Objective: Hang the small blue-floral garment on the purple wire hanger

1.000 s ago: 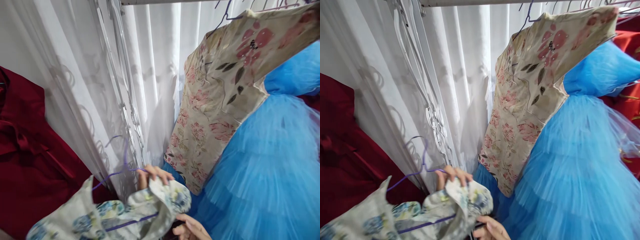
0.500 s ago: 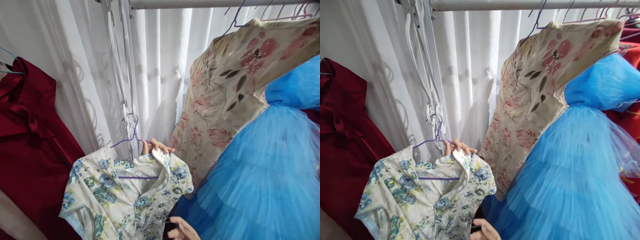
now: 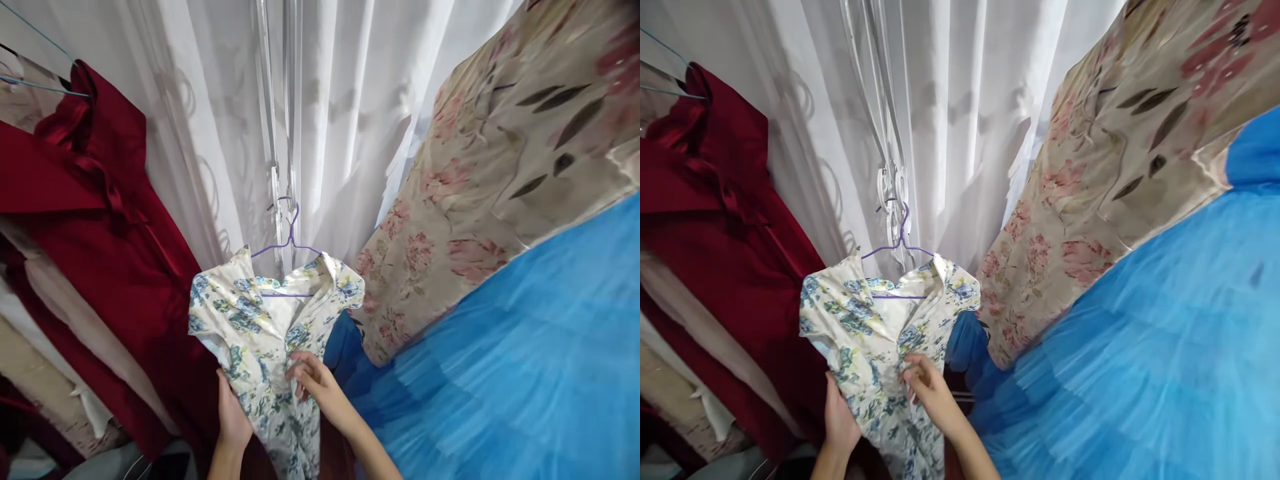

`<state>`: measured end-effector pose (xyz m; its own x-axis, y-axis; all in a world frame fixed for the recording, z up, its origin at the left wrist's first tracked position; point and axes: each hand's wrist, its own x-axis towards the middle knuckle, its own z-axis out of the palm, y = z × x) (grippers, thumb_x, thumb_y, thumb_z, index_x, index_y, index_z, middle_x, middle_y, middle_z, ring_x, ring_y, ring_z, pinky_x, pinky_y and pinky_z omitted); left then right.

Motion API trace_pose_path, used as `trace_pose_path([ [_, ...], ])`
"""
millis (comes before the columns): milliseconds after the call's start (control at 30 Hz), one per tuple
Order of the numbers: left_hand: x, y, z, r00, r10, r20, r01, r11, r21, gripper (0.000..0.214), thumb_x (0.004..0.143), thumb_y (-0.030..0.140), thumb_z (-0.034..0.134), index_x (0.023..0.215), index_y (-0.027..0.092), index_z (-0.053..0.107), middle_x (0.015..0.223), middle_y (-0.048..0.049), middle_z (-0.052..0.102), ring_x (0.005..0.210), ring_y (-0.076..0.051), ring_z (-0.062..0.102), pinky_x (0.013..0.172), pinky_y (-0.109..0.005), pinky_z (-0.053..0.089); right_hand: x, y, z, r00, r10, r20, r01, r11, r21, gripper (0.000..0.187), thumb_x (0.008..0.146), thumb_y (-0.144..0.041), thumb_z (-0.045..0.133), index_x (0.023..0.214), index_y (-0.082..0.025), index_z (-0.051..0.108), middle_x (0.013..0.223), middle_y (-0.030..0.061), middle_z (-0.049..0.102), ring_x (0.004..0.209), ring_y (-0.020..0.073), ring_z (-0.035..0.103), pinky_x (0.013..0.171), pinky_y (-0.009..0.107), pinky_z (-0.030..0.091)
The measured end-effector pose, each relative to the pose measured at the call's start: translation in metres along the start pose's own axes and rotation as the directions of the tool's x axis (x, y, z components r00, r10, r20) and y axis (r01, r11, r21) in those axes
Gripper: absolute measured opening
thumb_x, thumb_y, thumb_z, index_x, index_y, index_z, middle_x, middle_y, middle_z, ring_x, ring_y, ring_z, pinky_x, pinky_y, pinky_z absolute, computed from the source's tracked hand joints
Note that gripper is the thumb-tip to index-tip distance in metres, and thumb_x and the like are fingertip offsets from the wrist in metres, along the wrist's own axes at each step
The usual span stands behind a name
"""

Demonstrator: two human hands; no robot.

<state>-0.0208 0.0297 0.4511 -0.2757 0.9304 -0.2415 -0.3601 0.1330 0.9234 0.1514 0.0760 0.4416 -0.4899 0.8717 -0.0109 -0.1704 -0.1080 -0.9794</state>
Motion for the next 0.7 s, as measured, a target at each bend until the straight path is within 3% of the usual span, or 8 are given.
trace_pose_path([
  [100,-0.007,-0.031,-0.027,0.997,-0.022,-0.079,0.004,0.975,-0.220,0.080,0.071,0.084,0.048,0.132,0.033,0.056,0.127,-0.0122,0.063,0.125,-0.035,0.054,0.098,-0.053,0.049,0.027,0.000,0.011,0.992,-0.118,-0.041,0.107,0.974,-0.198,0.034,0.087,-0.053,0.060,0.099,-0.021,0.057,0.077,0.0014,0.065,0.063,0.0169,0.057,0.058,0.028,0.043],
  [200,-0.001,-0.050,-0.030,0.985,0.040,-0.166,-0.071,0.980,-0.187,0.079,0.064,0.043,0.082,0.136,0.035,0.050,0.137,-0.0055,0.058,0.132,-0.029,0.049,0.107,-0.042,0.044,0.040,-0.007,0.019,0.980,-0.191,-0.050,0.165,0.933,-0.321,0.034,0.092,-0.052,0.054,0.076,-0.021,0.051,0.063,-0.0002,0.059,0.059,0.0166,0.054,0.059,0.028,0.040],
  [267,0.005,-0.057,-0.028,0.970,0.098,-0.222,-0.130,0.982,-0.136,0.076,0.066,0.032,0.082,0.135,0.032,0.050,0.139,-0.0052,0.057,0.132,-0.027,0.049,0.109,-0.039,0.042,0.042,-0.014,0.020,0.978,-0.203,-0.048,0.172,0.916,-0.363,0.038,0.094,-0.051,0.051,0.070,-0.021,0.048,0.058,-0.0010,0.056,0.055,0.0156,0.051,0.057,0.027,0.038],
  [467,0.020,-0.063,-0.043,0.926,0.242,-0.289,-0.205,0.967,0.154,0.050,0.071,0.042,0.077,0.109,0.014,0.063,0.116,-0.0161,0.067,0.115,-0.034,0.060,0.098,-0.045,0.049,0.039,-0.025,0.025,0.984,-0.164,-0.069,0.137,0.944,-0.301,0.039,0.097,-0.051,0.044,0.081,-0.019,0.059,0.054,-0.0028,0.054,0.050,0.0131,0.047,0.053,0.025,0.035],
  [533,0.026,-0.063,-0.052,0.835,0.429,-0.345,-0.339,0.895,0.291,0.052,0.072,0.042,0.076,0.112,0.014,0.059,0.113,-0.0156,0.066,0.109,-0.032,0.062,0.093,-0.045,0.051,0.041,-0.021,0.030,0.985,-0.138,-0.107,0.112,0.970,-0.216,0.039,0.095,-0.051,0.046,0.077,-0.018,0.059,0.049,-0.0040,0.050,0.045,0.0116,0.043,0.050,0.024,0.032],
  [633,0.038,-0.058,-0.059,0.541,0.773,-0.332,-0.573,0.627,0.527,0.052,0.068,0.036,0.080,0.110,0.017,0.056,0.111,-0.0129,0.062,0.103,-0.028,0.061,0.091,-0.043,0.050,0.045,-0.012,0.040,0.987,-0.048,-0.155,0.039,0.997,-0.061,0.038,0.089,-0.050,0.051,0.070,-0.018,0.059,0.043,-0.0054,0.046,0.037,0.0091,0.034,0.042,0.023,0.023],
  [667,0.043,-0.056,-0.058,0.507,0.829,-0.236,-0.619,0.541,0.569,0.047,0.069,0.033,0.079,0.107,0.017,0.057,0.108,-0.0118,0.061,0.101,-0.026,0.062,0.090,-0.041,0.050,0.045,-0.009,0.044,0.986,-0.023,-0.162,0.020,1.000,-0.020,0.038,0.087,-0.050,0.053,0.068,-0.018,0.060,0.041,-0.0057,0.046,0.035,0.0084,0.031,0.041,0.023,0.020],
  [700,0.048,-0.053,-0.056,0.530,0.841,-0.105,-0.653,0.484,0.582,0.041,0.071,0.031,0.078,0.105,0.017,0.058,0.105,-0.0109,0.062,0.098,-0.025,0.062,0.088,-0.039,0.051,0.045,-0.007,0.048,0.986,-0.006,-0.166,0.008,1.000,0.010,0.038,0.084,-0.050,0.055,0.067,-0.017,0.061,0.040,-0.0058,0.045,0.034,0.0077,0.030,0.040,0.023,0.018],
])
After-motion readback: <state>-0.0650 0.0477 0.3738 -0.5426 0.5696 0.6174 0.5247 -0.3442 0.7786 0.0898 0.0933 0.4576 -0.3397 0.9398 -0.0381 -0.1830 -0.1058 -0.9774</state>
